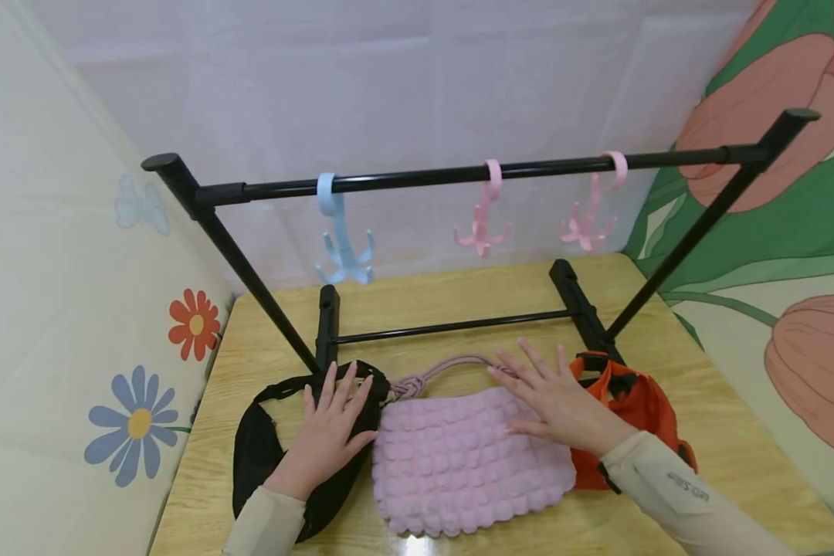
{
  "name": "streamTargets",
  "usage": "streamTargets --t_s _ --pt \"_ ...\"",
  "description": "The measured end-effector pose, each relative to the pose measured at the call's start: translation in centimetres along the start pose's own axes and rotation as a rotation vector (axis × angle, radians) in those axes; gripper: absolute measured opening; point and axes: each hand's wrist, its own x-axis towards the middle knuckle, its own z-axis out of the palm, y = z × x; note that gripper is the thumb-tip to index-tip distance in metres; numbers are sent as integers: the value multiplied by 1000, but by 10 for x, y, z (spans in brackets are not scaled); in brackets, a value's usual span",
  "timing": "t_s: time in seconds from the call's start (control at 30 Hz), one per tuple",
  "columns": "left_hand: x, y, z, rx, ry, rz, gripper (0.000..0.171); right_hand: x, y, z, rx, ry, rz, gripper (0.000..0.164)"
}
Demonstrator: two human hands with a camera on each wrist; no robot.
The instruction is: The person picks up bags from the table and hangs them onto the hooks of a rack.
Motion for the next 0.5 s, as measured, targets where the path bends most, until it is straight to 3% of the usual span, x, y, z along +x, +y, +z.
streamTargets --t_s 0.33,0.5 --pt "0 -5 5 -15 -18 -82 75 0 -2 0 20 -36 21 79" --pt "2 -8 9 -14 -63 -136 70 -1 -2 1 7 -40 27 80"
